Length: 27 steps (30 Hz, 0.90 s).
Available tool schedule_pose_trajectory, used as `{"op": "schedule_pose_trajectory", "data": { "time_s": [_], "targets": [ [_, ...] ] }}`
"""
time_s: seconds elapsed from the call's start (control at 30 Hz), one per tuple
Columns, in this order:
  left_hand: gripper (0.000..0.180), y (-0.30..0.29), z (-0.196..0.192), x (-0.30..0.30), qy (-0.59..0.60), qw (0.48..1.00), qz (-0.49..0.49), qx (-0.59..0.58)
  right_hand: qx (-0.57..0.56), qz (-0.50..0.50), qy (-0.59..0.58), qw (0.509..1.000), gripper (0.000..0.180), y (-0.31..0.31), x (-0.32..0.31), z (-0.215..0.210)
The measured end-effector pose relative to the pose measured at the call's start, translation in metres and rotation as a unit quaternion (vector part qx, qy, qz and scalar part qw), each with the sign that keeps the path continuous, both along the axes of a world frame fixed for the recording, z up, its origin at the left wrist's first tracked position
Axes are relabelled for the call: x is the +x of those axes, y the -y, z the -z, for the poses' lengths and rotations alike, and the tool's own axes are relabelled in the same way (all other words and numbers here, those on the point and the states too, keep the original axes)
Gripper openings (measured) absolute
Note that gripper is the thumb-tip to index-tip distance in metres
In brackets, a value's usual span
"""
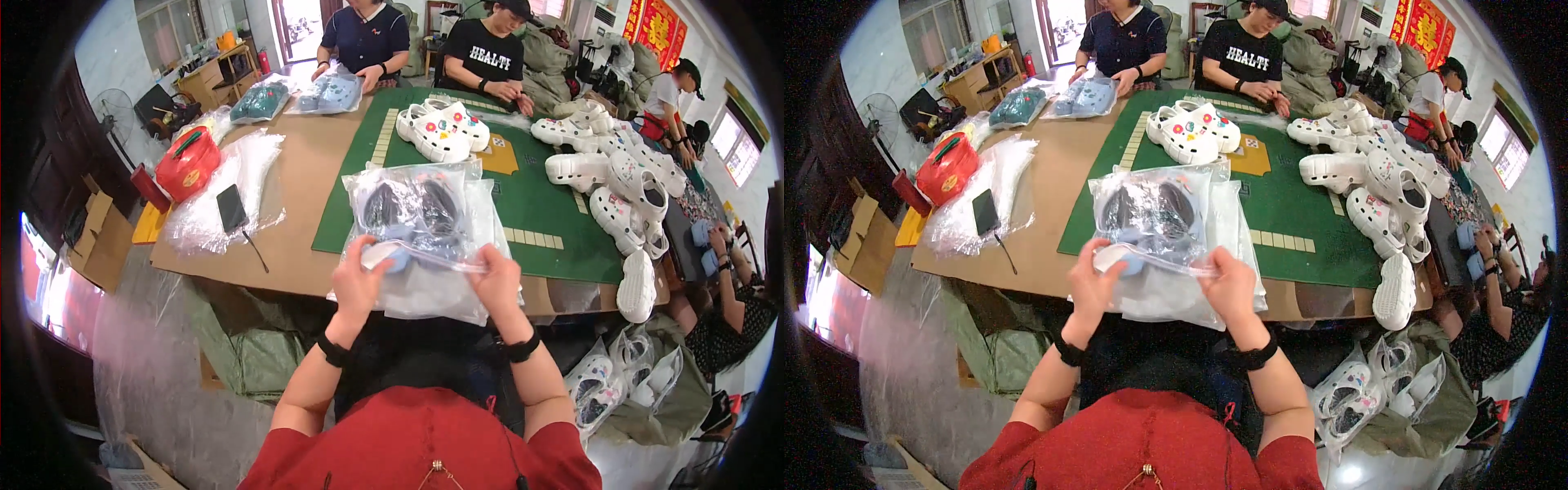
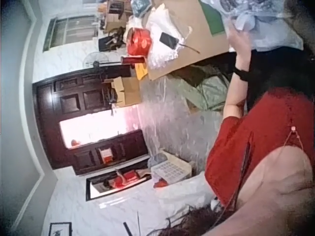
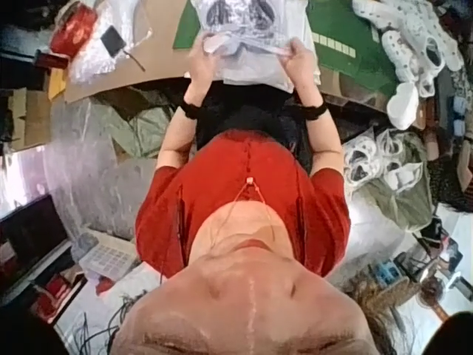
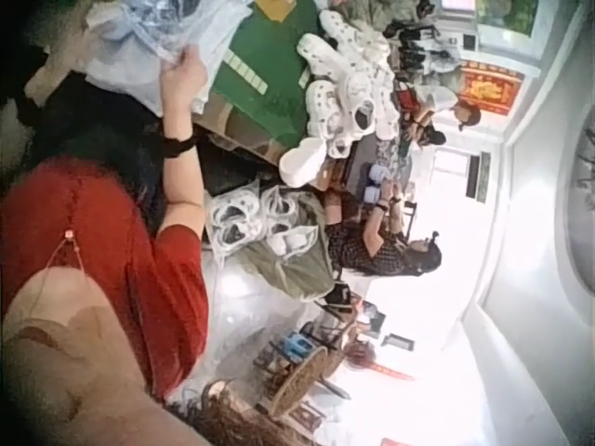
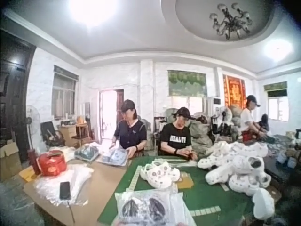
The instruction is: Pack and check manufactured foam shoes into clear plastic bags on a packaging station line.
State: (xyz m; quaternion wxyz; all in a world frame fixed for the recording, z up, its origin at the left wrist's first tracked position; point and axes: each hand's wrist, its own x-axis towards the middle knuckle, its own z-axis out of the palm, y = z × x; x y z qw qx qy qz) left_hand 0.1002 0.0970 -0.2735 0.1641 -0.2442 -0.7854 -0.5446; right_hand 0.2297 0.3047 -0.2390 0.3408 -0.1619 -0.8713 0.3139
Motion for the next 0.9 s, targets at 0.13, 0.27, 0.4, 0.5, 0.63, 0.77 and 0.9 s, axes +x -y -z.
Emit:
{"op": "schedule_pose_trajectory", "data": {
  "time_s": [0.13, 0.27, 0.4, 0.5, 0.63, 0.77, 0.9],
  "targets": [
    [0.051, -0.003, 0.013, -0.001, 0.007, 0.995, -0.045, -0.089, 0.049, 0.009, 0.035, 0.998, 0.021, -0.017, 0.004, 0.010],
    [0.055, 0.011, 0.017, 0.004, -0.007, 0.997, -0.001, -0.075, -0.041, -0.030, 0.059, 0.997, 0.020, -0.024, 0.024, 0.012],
    [0.039, 0.044, 0.003, 0.011, -0.063, 0.997, 0.003, -0.043, 0.111, 0.010, -0.025, 0.993, 0.018, -0.048, 0.038, 0.017],
    [0.026, 0.053, -0.010, 0.018, -0.103, 0.988, -0.086, -0.080, 0.115, 0.058, 0.007, 0.992, 0.016, -0.048, 0.039, 0.028],
    [0.037, 0.061, -0.002, 0.027, -0.028, 0.994, -0.055, -0.086, 0.115, 0.031, 0.020, 0.993, 0.020, -0.046, 0.039, 0.034],
    [0.049, 0.080, 0.001, 0.037, 0.028, 0.995, 0.036, -0.090, 0.030, -0.028, 0.154, 0.987, 0.026, -0.047, 0.059, 0.008],
    [0.059, 0.088, -0.013, 0.035, 0.105, 0.980, 0.107, -0.131, -0.028, -0.085, 0.185, 0.979, 0.045, -0.048, 0.066, 0.004]
  ]
}}
